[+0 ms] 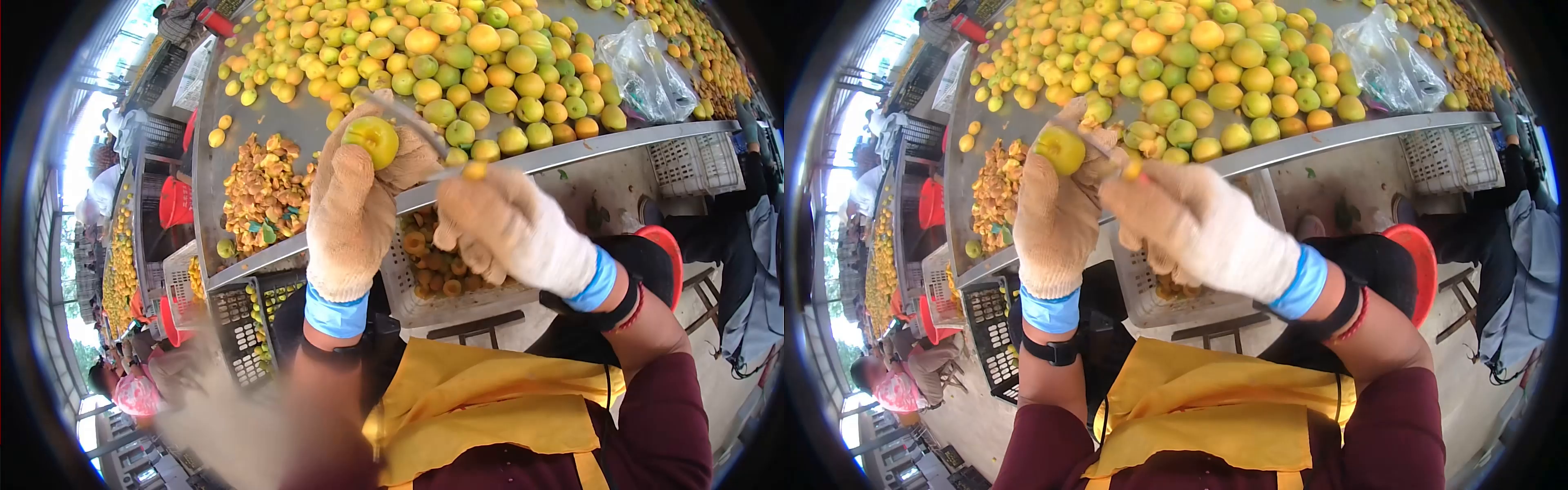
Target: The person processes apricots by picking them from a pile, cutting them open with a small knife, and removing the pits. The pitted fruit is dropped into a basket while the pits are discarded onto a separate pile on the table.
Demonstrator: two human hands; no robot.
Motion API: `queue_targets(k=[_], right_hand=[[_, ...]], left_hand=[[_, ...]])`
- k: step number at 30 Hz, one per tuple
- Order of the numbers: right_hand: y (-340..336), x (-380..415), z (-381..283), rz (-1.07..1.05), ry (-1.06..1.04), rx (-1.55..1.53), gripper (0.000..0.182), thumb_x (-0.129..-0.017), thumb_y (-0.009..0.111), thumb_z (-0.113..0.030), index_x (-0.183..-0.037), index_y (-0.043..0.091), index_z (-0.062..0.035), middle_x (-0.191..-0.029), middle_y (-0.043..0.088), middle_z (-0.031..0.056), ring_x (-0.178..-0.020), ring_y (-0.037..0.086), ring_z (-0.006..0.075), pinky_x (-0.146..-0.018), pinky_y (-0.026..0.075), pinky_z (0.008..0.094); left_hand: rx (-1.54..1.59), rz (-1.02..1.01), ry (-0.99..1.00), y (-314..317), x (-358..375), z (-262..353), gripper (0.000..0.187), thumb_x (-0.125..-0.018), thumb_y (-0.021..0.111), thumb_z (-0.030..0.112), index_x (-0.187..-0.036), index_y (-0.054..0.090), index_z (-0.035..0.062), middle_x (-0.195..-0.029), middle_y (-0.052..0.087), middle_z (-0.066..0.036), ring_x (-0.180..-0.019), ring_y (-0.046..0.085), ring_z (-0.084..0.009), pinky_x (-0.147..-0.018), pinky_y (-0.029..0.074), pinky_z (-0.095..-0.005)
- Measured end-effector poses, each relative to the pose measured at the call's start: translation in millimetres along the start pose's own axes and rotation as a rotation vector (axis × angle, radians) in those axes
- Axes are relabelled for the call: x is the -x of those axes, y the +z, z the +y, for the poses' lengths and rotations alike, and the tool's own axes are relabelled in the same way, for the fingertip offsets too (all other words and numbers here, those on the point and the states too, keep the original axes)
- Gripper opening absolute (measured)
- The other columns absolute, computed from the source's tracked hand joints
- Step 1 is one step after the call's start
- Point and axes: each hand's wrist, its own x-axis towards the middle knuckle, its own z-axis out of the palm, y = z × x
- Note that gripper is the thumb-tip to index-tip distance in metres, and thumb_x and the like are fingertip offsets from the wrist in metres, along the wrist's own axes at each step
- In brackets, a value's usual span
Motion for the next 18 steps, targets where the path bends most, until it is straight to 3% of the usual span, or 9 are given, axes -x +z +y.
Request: queue_targets(k=[3,10,12,13,15,16,18], right_hand=[[3,-6,12,-0.087,-0.096,0.127,0.038,-0.105,0.061,-0.038,-0.119,0.068,-0.0033,-0.086,0.069,0.0025,-0.062,0.062,0.0079,-0.054,0.049,0.0226],[3,-8,7,-0.044,-0.18,0.312,0.04,-0.105,0.061,-0.039,-0.11,0.069,-0.0009,-0.08,0.068,0.0034,-0.063,0.064,0.0097,-0.058,0.052,0.0261],[6,-11,16,-0.039,-0.186,0.315,0.041,-0.104,0.062,-0.041,-0.104,0.069,-0.0004,-0.077,0.067,0.0044,-0.062,0.063,0.0107,-0.058,0.051,0.0276],[7,-14,21,-0.04,-0.183,0.314,0.041,-0.104,0.062,-0.041,-0.104,0.069,-0.0004,-0.077,0.067,0.0044,-0.062,0.063,0.0107,-0.058,0.051,0.0276],[11,-19,28,0.127,-0.397,0.6,0.047,-0.104,0.061,-0.048,-0.117,0.07,-0.0034,-0.071,0.066,0.0117,-0.063,0.069,0.0201,-0.063,0.055,0.0331],[10,-18,25,0.129,-0.395,0.6,0.047,-0.104,0.061,-0.048,-0.117,0.07,-0.0034,-0.071,0.066,0.0117,-0.063,0.069,0.0201,-0.063,0.055,0.0331],[9,-14,6,-0.038,-0.066,0.305,0.047,-0.103,0.062,-0.048,-0.11,0.069,-0.0018,-0.072,0.068,0.0094,-0.064,0.069,0.0182,-0.062,0.055,0.0324]], left_hand=[[0.013,0.008,-0.063,7,7,5,0.072,-0.103,0.063,0.046,-0.151,0.043,-0.004,-0.124,0.07,-0.016,-0.111,0.07,-0.0249,-0.102,0.055,-0.0405],[0.02,0.031,-0.059,15,15,4,0.069,-0.105,0.06,0.047,-0.149,0.046,-0.0034,-0.122,0.071,-0.014,-0.111,0.069,-0.025,-0.099,0.054,-0.0404],[0.165,0.024,-0.093,19,19,-1,0.066,-0.106,0.058,0.048,-0.147,0.049,-0.003,-0.121,0.071,-0.013,-0.11,0.069,-0.0253,-0.098,0.054,-0.0402],[0.165,0.026,-0.095,20,20,-3,0.066,-0.106,0.058,0.048,-0.147,0.049,-0.003,-0.121,0.071,-0.013,-0.11,0.069,-0.0253,-0.098,0.054,-0.0402],[0.217,0.068,-0.083,24,22,-7,0.065,-0.107,0.056,0.049,-0.145,0.05,-0.0028,-0.121,0.071,-0.013,-0.111,0.069,-0.0264,-0.099,0.053,-0.0406],[0.218,0.067,-0.085,23,21,-6,0.065,-0.107,0.056,0.049,-0.145,0.05,-0.0028,-0.121,0.071,-0.013,-0.111,0.069,-0.0264,-0.099,0.053,-0.0406],[0.058,0.144,-0.085,17,17,-1,0.059,-0.109,0.054,0.043,-0.144,0.051,-0.0042,-0.118,0.071,-0.012,-0.109,0.068,-0.0248,-0.1,0.053,-0.0399]])
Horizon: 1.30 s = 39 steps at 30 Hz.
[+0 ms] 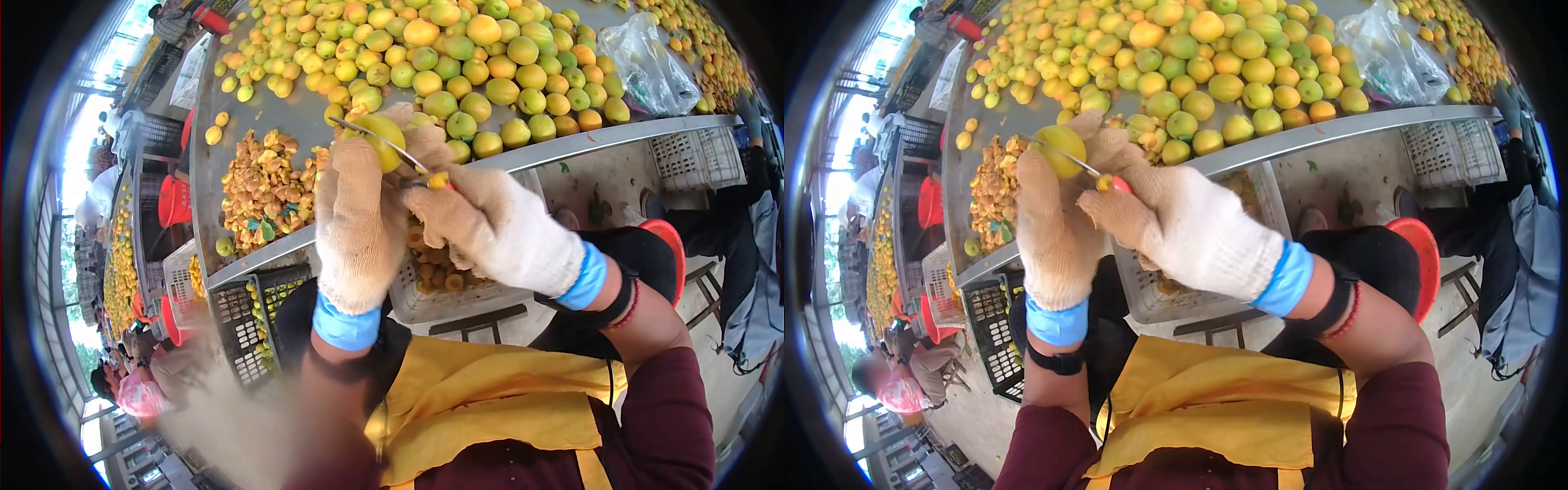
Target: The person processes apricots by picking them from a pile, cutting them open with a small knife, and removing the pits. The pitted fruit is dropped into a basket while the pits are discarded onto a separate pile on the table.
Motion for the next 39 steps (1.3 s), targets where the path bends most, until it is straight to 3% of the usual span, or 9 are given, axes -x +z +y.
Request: queue_targets(k=[4,9,11,17,21,24,26,37,39], right_hand=[[-8,5,-9,-0.047,0.083,-0.049,0.044,-0.104,0.061,-0.047,-0.113,0.068,-0.0038,-0.073,0.069,0.0103,-0.064,0.071,0.023,-0.059,0.055,0.0362],[7,-11,15,0.172,-0.29,0.283,0.042,-0.104,0.059,-0.045,-0.126,0.06,-0.0089,-0.078,0.07,0.0177,-0.074,0.07,0.042,-0.064,0.057,0.0438],[5,-15,16,0.197,-0.253,0.272,0.042,-0.105,0.06,-0.042,-0.112,0.067,-0.0015,-0.077,0.066,0.0028,-0.06,0.061,0.0106,-0.057,0.05,0.0266],[-3,0,-5,-0.029,0.1,-0.05,0.043,-0.105,0.059,-0.045,-0.1,0.067,-0.0034,-0.073,0.059,0.0006,-0.062,0.057,0.0067,-0.055,0.046,0.0255],[13,-15,30,0.108,-0.041,0.173,0.048,-0.103,0.059,-0.052,-0.108,0.071,-0.0054,-0.07,0.068,0.0106,-0.068,0.073,0.0252,-0.066,0.057,0.0373],[13,-19,28,0.179,-0.188,0.268,0.045,-0.105,0.059,-0.046,-0.095,0.067,-0.0024,-0.074,0.064,0.003,-0.062,0.061,0.0103,-0.059,0.05,0.0279],[3,-13,12,0.039,0.049,0.135,0.048,-0.103,0.059,-0.051,-0.102,0.07,-0.0045,-0.07,0.069,0.0132,-0.069,0.073,0.0277,-0.066,0.057,0.0388],[5,-22,22,0.175,-0.076,0.355,0.047,-0.102,0.059,-0.051,-0.108,0.073,-0.0063,-0.084,0.071,0.0213,-0.087,0.072,0.0417,-0.076,0.058,0.047],[-2,-16,19,0.164,-0.035,0.357,0.046,-0.101,0.059,-0.051,-0.11,0.073,-0.0073,-0.084,0.071,0.0209,-0.087,0.072,0.0412,-0.076,0.058,0.0469]], left_hand=[[-0.435,-0.098,0.022,2,-6,28,0.048,-0.109,0.053,0.029,-0.141,0.052,-0.0066,-0.117,0.07,-0.013,-0.108,0.066,-0.0199,-0.1,0.052,-0.036],[0.028,0.038,-0.065,7,-3,3,0.048,-0.107,0.06,0.028,-0.139,0.053,-0.0066,-0.119,0.07,-0.014,-0.107,0.067,-0.0201,-0.1,0.051,-0.0349],[0.098,0.06,-0.077,-2,-6,-6,0.048,-0.107,0.06,0.029,-0.139,0.054,-0.0061,-0.12,0.07,-0.014,-0.107,0.067,-0.0198,-0.1,0.051,-0.0349],[-0.338,-0.014,-0.002,-4,-9,9,0.052,-0.108,0.056,0.04,-0.134,0.057,-0.0047,-0.112,0.071,-0.01,-0.102,0.068,-0.0207,-0.097,0.053,-0.0377],[0.157,-0.042,-0.147,-11,-13,-16,0.059,-0.109,0.052,0.048,-0.134,0.056,-0.005,-0.113,0.07,-0.011,-0.103,0.069,-0.0238,-0.095,0.055,-0.0399],[0.305,-0.012,-0.141,-12,-14,-18,0.064,-0.108,0.049,0.054,-0.134,0.057,-0.0035,-0.112,0.07,-0.012,-0.102,0.069,-0.027,-0.094,0.056,-0.0404],[0.055,0.154,-0.145,-7,-13,-8,0.063,-0.108,0.049,0.055,-0.134,0.057,-0.0021,-0.108,0.069,-0.012,-0.099,0.068,-0.027,-0.094,0.056,-0.0413],[0.261,0.152,-0.229,-7,-17,-16,0.059,-0.11,0.048,0.051,-0.132,0.06,-0.0023,-0.11,0.07,-0.013,-0.1,0.066,-0.0242,-0.094,0.055,-0.0406],[-0.261,0.044,-0.093,-15,-18,-12,0.052,-0.11,0.048,0.044,-0.133,0.06,-0.0016,-0.112,0.071,-0.012,-0.102,0.067,-0.0218,-0.094,0.054,-0.0377]])
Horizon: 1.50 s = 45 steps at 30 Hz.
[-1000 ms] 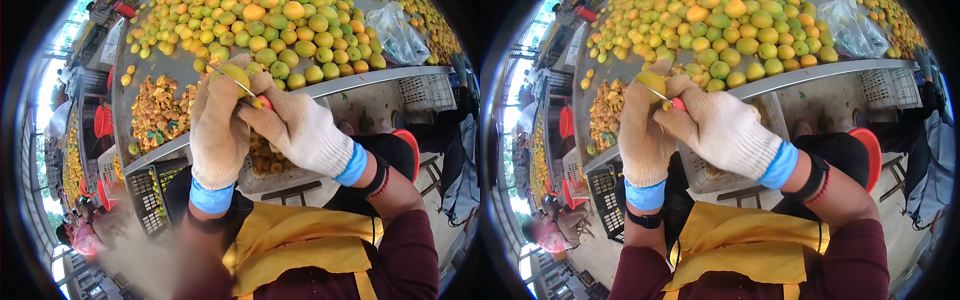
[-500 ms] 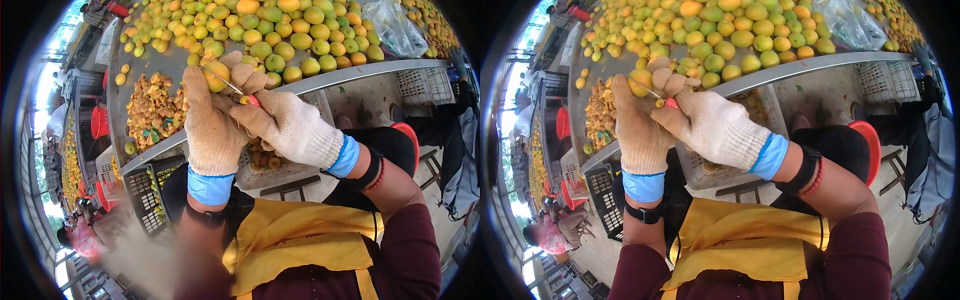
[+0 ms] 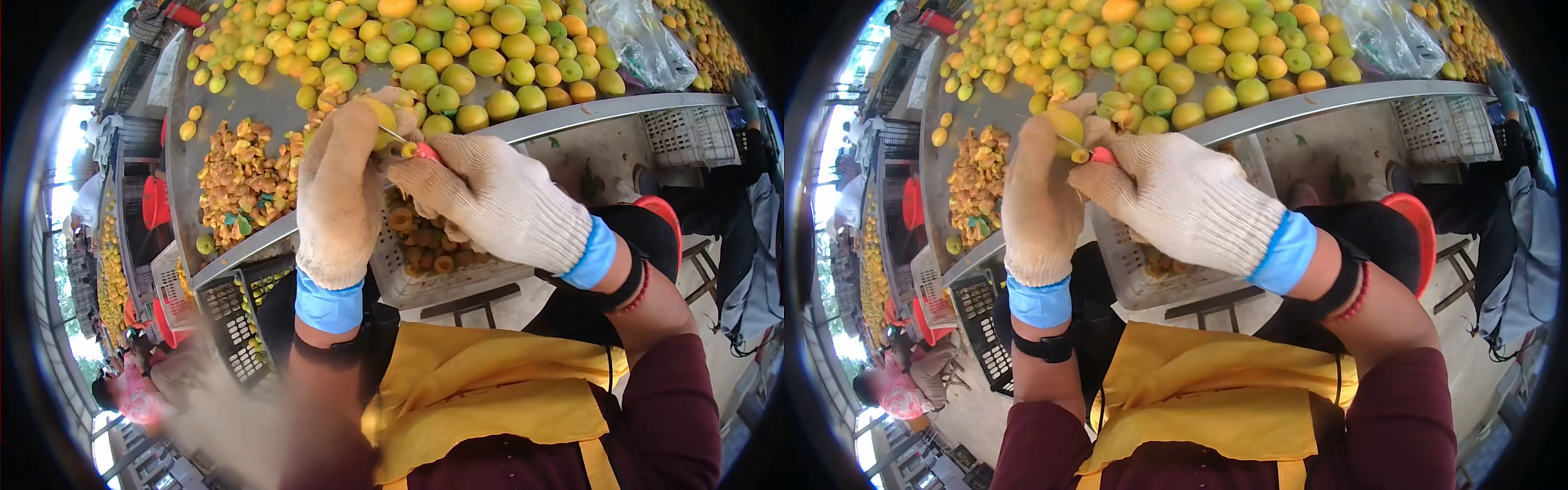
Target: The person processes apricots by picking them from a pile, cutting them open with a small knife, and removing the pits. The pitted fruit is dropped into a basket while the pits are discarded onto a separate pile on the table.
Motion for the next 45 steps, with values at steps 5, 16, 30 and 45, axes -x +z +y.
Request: queue_targets(k=[5,16,30,45], right_hand=[[10,0,15,0.015,-0.017,0.039,0.045,-0.102,0.059,-0.05,-0.111,0.071,-0.008,-0.083,0.072,0.0203,-0.083,0.072,0.0411,-0.072,0.058,0.0485],[25,-15,31,-0.008,-0.022,-0.084,0.047,-0.103,0.054,-0.052,-0.117,0.069,-0.0096,-0.089,0.071,0.0228,-0.09,0.071,0.0432,-0.08,0.058,0.049],[11,-8,21,-0.246,0.22,-0.429,0.048,-0.103,0.06,-0.051,-0.112,0.069,-0.0052,-0.07,0.065,0.0094,-0.066,0.068,0.0223,-0.063,0.054,0.0356],[25,-4,16,-0.197,0.192,-0.737,0.052,-0.102,0.058,-0.054,-0.094,0.067,-0.0038,-0.064,0.057,0.0037,-0.054,0.057,0.0128,-0.05,0.048,0.0307]], left_hand=[[0.273,0.059,-0.091,3,0,-11,0.043,-0.109,0.054,0.037,-0.125,0.065,-0.0011,-0.11,0.072,-0.01,-0.102,0.068,-0.0197,-0.087,0.052,-0.0347],[0.397,0.173,-0.15,6,-9,-31,0.053,-0.108,0.054,0.047,-0.113,0.065,-0.0044,-0.1,0.071,-0.013,-0.088,0.07,-0.0261,-0.083,0.057,-0.0362],[0.299,0.02,-0.07,-5,-5,-24,0.054,-0.109,0.053,0.046,-0.126,0.06,-0.0052,-0.113,0.068,-0.013,-0.1,0.069,-0.0252,-0.091,0.057,-0.0385],[0.204,0.008,0.033,17,-2,-23,0.075,-0.11,0.038,0.06,-0.139,0.053,-0.0082,-0.102,0.071,-0.019,-0.092,0.07,-0.0316,-0.089,0.057,-0.0399]])
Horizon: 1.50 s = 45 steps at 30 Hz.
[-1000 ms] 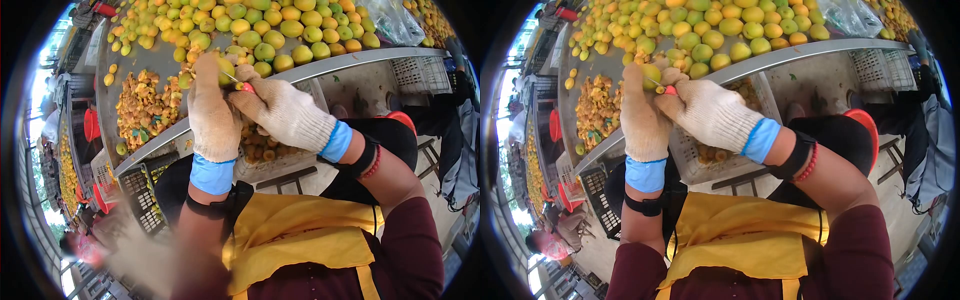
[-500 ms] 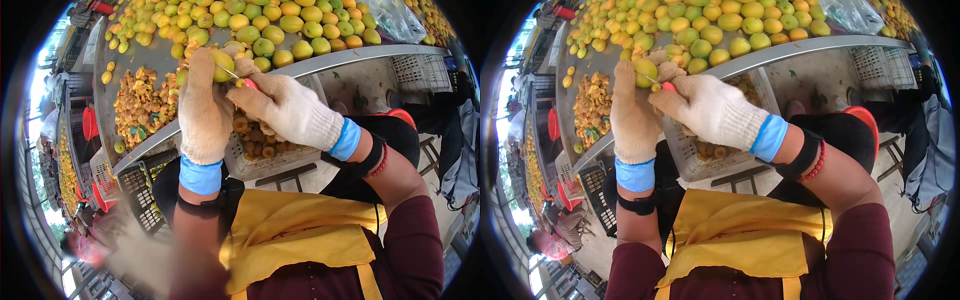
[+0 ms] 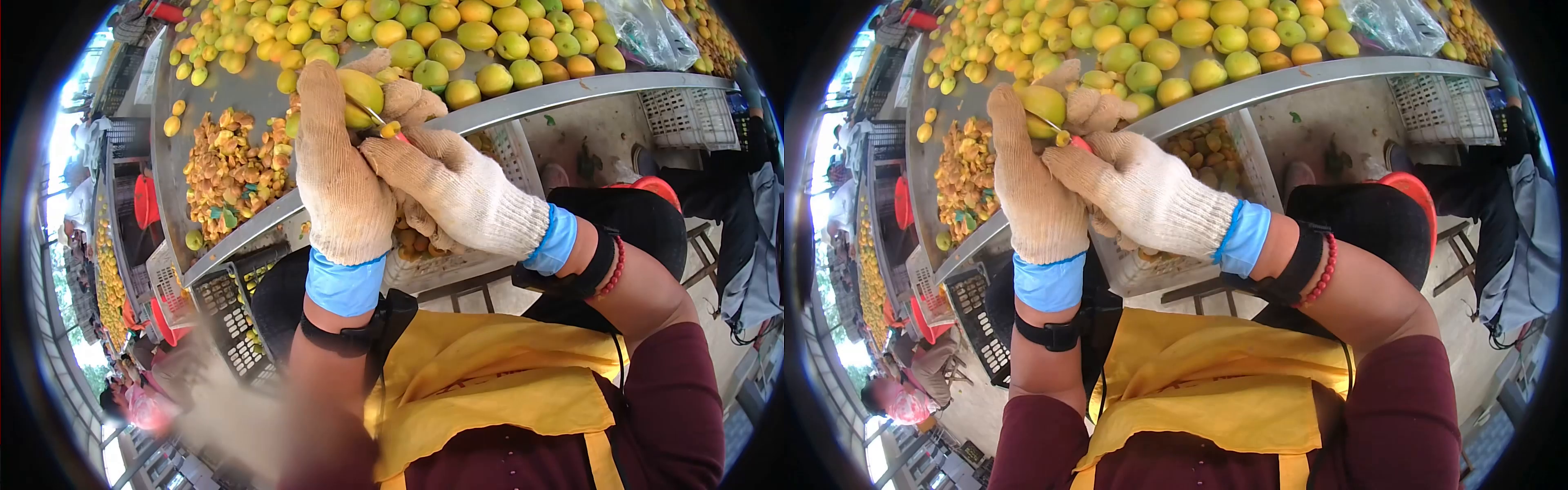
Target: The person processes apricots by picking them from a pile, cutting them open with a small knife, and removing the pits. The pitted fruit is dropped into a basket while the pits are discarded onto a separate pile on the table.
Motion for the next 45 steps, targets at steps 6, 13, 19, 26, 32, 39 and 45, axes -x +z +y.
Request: queue_targets(k=[6,13,19,26,32,39,45], right_hand=[[-6,-2,15,-0.096,0.042,-0.147,0.045,-0.102,0.062,-0.052,-0.094,0.066,-0.0088,-0.066,0.057,-0.001,-0.053,0.051,0.0059,-0.041,0.037,0.0232],[-34,19,-18,0.157,-0.114,0.133,0.042,-0.103,0.06,-0.048,-0.109,0.068,-0.0066,-0.067,0.057,-0.0006,-0.05,0.053,0.0054,-0.04,0.042,0.0226],[-38,-5,-30,0.304,-0.56,0.594,0.034,-0.1,0.066,-0.038,-0.106,0.071,-0.004,-0.066,0.06,0.0037,-0.053,0.058,0.0139,-0.05,0.047,0.0295],[-43,-24,-26,0.395,-0.301,0.494,0.047,-0.094,0.067,-0.045,-0.105,0.069,0.0001,-0.074,0.069,0.0109,-0.067,0.07,0.0197,-0.065,0.056,0.0357],[-40,-12,-27,0.27,-0.233,0.515,0.04,-0.096,0.066,-0.04,-0.104,0.069,-0.0004,-0.072,0.066,0.0068,-0.063,0.066,0.0131,-0.059,0.052,0.03],[-60,-11,-35,0.325,-0.349,0.466,0.027,-0.103,0.063,-0.031,-0.115,0.071,-0.0084,-0.084,0.066,0.0009,-0.061,0.058,0.007,-0.055,0.047,0.023],[-41,-5,-58,0.139,-0.324,-0.202,0.031,-0.106,0.061,-0.03,-0.1,0.07,-0.0012,-0.061,0.053,-0.0001,-0.045,0.045,0.0112,-0.041,0.036,0.0254]], left_hand=[[-0.103,-0.083,-0.004,-1,4,4,0.068,-0.112,0.035,0.052,-0.14,0.052,-0.0074,-0.111,0.07,-0.02,-0.102,0.07,-0.0319,-0.09,0.058,-0.0414],[0.217,0.087,-0.05,-23,-3,17,0.045,-0.11,0.044,0.03,-0.135,0.053,-0.006,-0.112,0.067,-0.016,-0.094,0.071,-0.0286,-0.087,0.062,-0.0422],[-0.012,-0.055,-0.159,-1,8,9,0.035,-0.107,0.048,0.018,-0.131,0.056,-0.0062,-0.116,0.068,-0.017,-0.101,0.073,-0.0308,-0.082,0.065,-0.0422],[-0.059,-0.213,-0.246,5,12,22,0.051,-0.107,0.047,0.027,-0.14,0.048,-0.0114,-0.124,0.065,-0.025,-0.104,0.071,-0.037,-0.088,0.061,-0.0481],[0.072,-0.072,-0.44,-15,4,15,0.059,-0.107,0.049,0.053,-0.127,0.063,-0.001,-0.101,0.072,-0.013,-0.077,0.068,-0.0213,-0.058,0.05,-0.0309],[0.123,0.039,-0.478,-14,11,7,0.058,-0.107,0.049,0.055,-0.123,0.066,0.0012,-0.098,0.07,-0.01,-0.072,0.064,-0.0192,-0.056,0.047,-0.0302],[-0.098,0.079,-0.521,1,14,12,0.064,-0.107,0.044,0.061,-0.119,0.066,0.0018,-0.089,0.069,-0.009,-0.059,0.059,-0.0166,-0.046,0.042,-0.0266]])
